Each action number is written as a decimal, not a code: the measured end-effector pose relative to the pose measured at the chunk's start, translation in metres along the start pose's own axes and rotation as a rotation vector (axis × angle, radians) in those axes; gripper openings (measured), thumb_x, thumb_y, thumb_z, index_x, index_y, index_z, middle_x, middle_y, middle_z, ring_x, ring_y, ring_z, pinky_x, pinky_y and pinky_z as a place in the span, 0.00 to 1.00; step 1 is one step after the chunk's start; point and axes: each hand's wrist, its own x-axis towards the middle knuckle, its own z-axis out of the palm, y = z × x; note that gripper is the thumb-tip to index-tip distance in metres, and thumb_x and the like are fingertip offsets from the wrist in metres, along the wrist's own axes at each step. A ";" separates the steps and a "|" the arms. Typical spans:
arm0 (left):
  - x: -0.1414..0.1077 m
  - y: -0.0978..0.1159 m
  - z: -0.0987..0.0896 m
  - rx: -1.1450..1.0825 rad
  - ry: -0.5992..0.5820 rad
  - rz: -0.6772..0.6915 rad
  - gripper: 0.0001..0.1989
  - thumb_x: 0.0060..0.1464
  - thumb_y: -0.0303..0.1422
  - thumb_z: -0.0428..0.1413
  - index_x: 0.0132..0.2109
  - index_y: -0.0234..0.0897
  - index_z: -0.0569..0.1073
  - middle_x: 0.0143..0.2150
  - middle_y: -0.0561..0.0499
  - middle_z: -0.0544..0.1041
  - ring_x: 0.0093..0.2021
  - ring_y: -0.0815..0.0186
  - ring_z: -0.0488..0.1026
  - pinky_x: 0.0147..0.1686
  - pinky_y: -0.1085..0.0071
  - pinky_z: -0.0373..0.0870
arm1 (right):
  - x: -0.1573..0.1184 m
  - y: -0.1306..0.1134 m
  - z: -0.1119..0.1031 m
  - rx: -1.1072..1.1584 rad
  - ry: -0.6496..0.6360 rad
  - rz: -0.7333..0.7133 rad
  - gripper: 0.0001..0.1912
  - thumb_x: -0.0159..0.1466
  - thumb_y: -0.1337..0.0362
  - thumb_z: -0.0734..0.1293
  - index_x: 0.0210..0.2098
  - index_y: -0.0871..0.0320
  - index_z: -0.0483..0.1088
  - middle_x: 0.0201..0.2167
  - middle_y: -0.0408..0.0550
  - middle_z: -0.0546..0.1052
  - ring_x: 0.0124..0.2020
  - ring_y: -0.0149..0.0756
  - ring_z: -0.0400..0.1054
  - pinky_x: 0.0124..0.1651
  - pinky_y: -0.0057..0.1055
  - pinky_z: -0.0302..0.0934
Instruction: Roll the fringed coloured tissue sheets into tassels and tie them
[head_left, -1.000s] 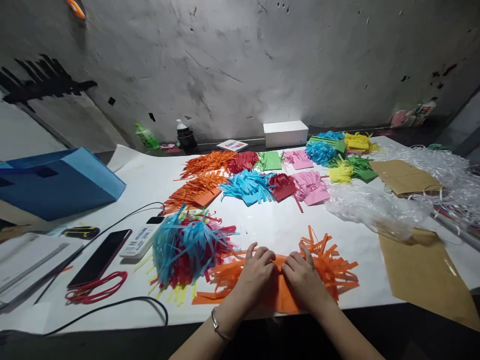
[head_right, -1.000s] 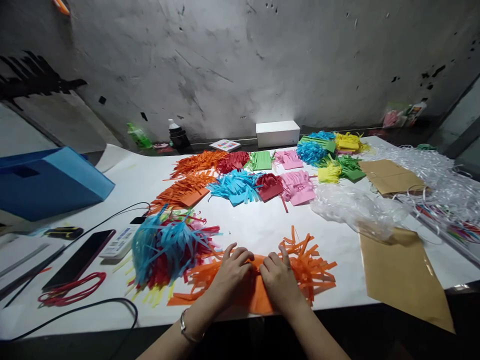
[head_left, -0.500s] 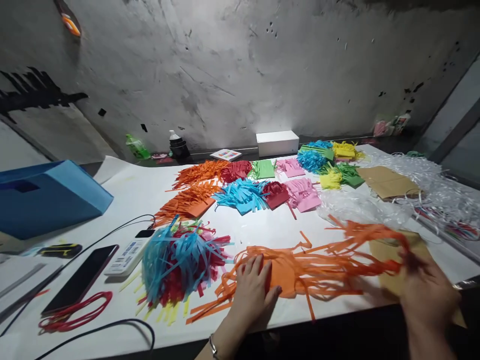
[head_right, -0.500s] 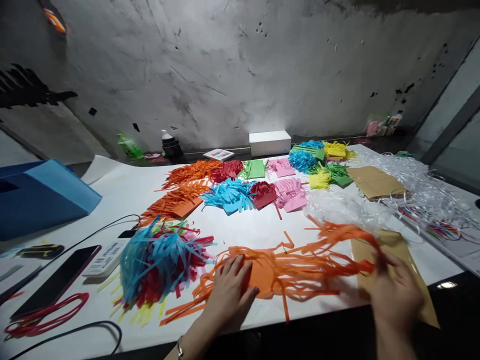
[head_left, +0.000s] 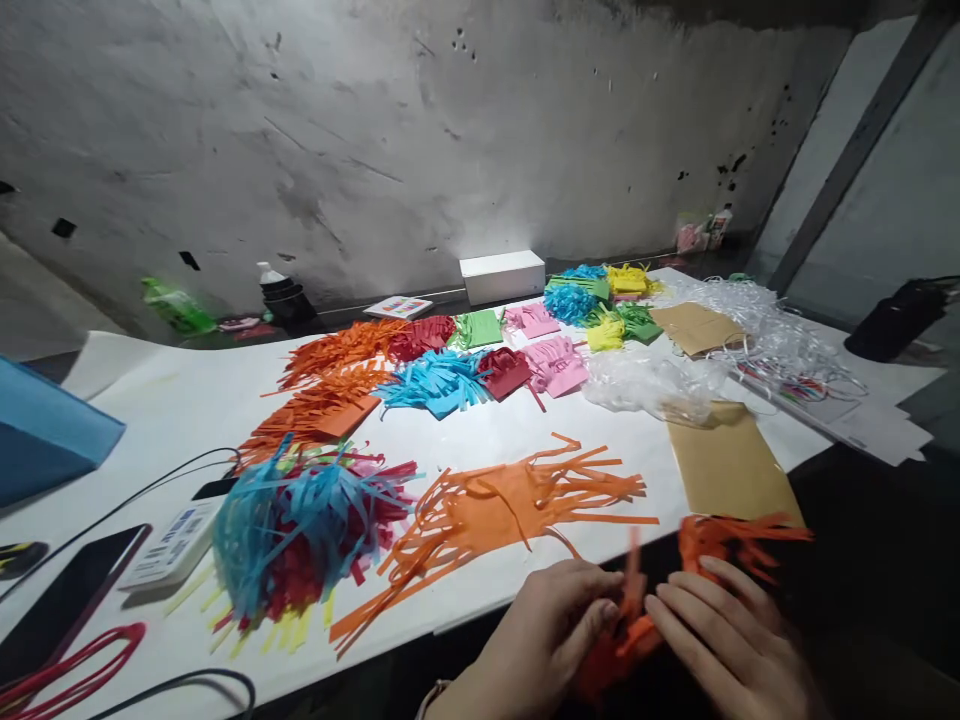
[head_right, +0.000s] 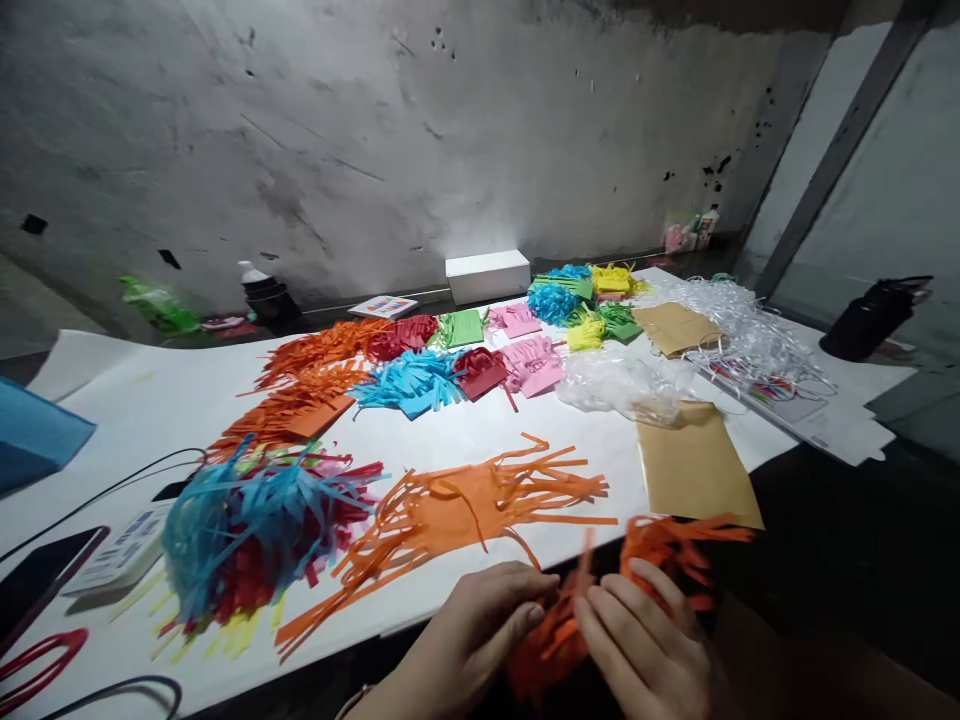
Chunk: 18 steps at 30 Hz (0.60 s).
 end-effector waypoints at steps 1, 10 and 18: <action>0.002 0.000 0.006 -0.089 -0.026 -0.083 0.13 0.64 0.37 0.54 0.46 0.37 0.81 0.40 0.46 0.82 0.39 0.64 0.76 0.40 0.72 0.68 | 0.010 -0.009 0.002 0.012 0.027 -0.004 0.19 0.73 0.73 0.54 0.48 0.61 0.76 0.39 0.47 0.83 0.44 0.35 0.77 0.69 0.41 0.46; -0.011 -0.027 0.035 -0.837 0.020 -0.340 0.19 0.46 0.43 0.70 0.32 0.31 0.77 0.26 0.52 0.75 0.24 0.74 0.64 0.26 0.78 0.59 | 0.023 -0.035 0.016 0.317 0.268 0.237 0.11 0.68 0.75 0.62 0.44 0.62 0.75 0.30 0.46 0.79 0.34 0.33 0.75 0.55 0.39 0.63; -0.006 -0.041 0.055 -0.498 0.263 -0.008 0.15 0.55 0.44 0.64 0.31 0.37 0.79 0.32 0.49 0.75 0.35 0.65 0.71 0.39 0.72 0.68 | 0.002 -0.051 0.043 0.670 0.361 0.535 0.13 0.70 0.61 0.65 0.52 0.56 0.74 0.38 0.50 0.79 0.39 0.37 0.77 0.39 0.27 0.74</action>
